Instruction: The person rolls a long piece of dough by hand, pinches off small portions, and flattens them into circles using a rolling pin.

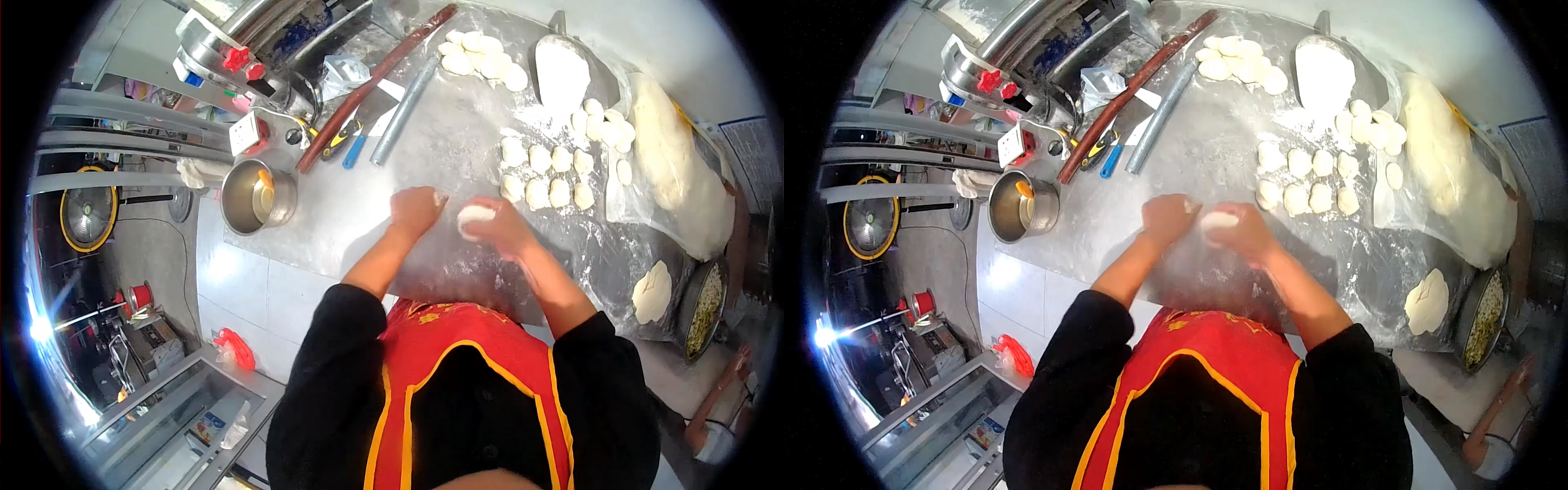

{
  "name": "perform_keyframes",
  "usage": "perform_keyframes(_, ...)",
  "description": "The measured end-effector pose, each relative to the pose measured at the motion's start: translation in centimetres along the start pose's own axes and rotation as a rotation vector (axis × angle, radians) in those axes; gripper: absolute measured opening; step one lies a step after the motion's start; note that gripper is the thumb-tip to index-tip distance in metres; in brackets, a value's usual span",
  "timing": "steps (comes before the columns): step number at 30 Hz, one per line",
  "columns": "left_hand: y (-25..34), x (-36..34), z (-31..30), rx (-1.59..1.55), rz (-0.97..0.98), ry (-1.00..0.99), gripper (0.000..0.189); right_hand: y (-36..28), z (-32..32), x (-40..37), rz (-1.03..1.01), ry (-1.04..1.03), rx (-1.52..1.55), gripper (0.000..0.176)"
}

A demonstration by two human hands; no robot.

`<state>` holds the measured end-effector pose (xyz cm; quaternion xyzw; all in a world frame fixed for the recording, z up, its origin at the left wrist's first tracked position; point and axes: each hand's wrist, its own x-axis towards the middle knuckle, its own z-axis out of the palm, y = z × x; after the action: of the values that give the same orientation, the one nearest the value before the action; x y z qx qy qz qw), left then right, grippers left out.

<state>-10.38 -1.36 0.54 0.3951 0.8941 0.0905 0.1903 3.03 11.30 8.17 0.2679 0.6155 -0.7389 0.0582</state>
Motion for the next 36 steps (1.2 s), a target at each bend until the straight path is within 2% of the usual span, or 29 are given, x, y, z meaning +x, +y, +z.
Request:
perform_keyframes(2, -0.4, -0.5, -2.3, -0.089, -0.042, -0.068, 0.037, -0.3, -2.2, 2.7, -0.017, 0.112, -0.013, 0.044)
perform_keyframes(3, -0.7, -0.9, -1.9, -0.098, 0.018, 0.032, 0.041, -0.4, -3.3, 4.6, -0.026, 0.161, -0.022, 0.049)
perform_keyframes(5, -1.4, -1.4, -1.0, -0.108, 0.144, 0.247, 0.051, 1.8, -5.0, 8.9, -0.255, 0.353, -0.527, 0.053)
perform_keyframes(6, -1.5, -1.8, -1.0, -0.138, 0.089, 0.257, 0.051, 1.8, -4.8, 9.8, -0.365, 0.451, -0.774, 0.056)
perform_keyframes(8, -1.8, -2.8, -0.9, -0.2, -0.023, 0.272, 0.052, 1.9, -4.9, 10.6, -0.26, 0.4, -0.992, 0.051)
perform_keyframes(10, -2.5, -2.9, -0.6, -0.177, -0.06, 0.204, 0.05, 1.3, -4.4, 11.1, -0.152, 0.344, -1.141, 0.047)
perform_keyframes(11, -2.9, -2.9, -0.4, -0.167, -0.078, 0.176, 0.049, 1.2, -4.3, 11.0, -0.27, 0.388, -1.228, 0.047)
perform_keyframes(13, -3.8, -2.9, 0.1, -0.277, 0.027, 0.23, 0.046, 0.1, -3.7, 9.8, -0.514, 0.486, -1.395, 0.047)
perform_keyframes(14, -4.1, -2.7, 0.4, -0.334, 0.083, 0.259, 0.044, -0.8, -3.0, 8.5, -0.532, 0.48, -1.36, 0.053)
perform_keyframes(17, -2.0, -3.1, -3.2, -0.598, 0.097, -0.05, 0.041, -1.1, -1.2, 5.3, -0.232, 0.07, -0.552, 0.062)
perform_keyframes(20, 0.4, -3.2, -3.1, -0.637, 0.362, 0.114, 0.044, -1.2, -0.3, 3.5, 0.046, -0.254, -0.058, 0.058)
perform_keyframes(23, 2.2, -4.1, -5.6, -0.508, 0.125, -0.03, 0.049, 0.9, 0.2, 3.1, 0.108, -0.12, 0.086, 0.051)
perform_keyframes(26, 2.1, -4.0, -4.2, -0.373, 0.179, 0.047, 0.053, 1.8, 0.3, 2.2, -0.008, -0.036, 0.068, 0.04)
perform_keyframes(29, 2.5, -3.7, -3.3, -0.256, 0.169, 0.019, 0.049, 1.0, 0.8, 1.2, -0.057, 0.02, -0.081, 0.033)
perform_keyframes(32, 3.2, -3.8, -3.0, -0.228, 0.12, 0.006, 0.038, 2.2, 0.6, 1.4, -0.09, 0.037, -0.093, 0.03)
perform_keyframes(36, 3.4, -4.0, -2.1, -0.202, 0.098, 0.072, 0.024, 1.1, 1.2, 0.5, -0.153, 0.139, -0.326, 0.026)
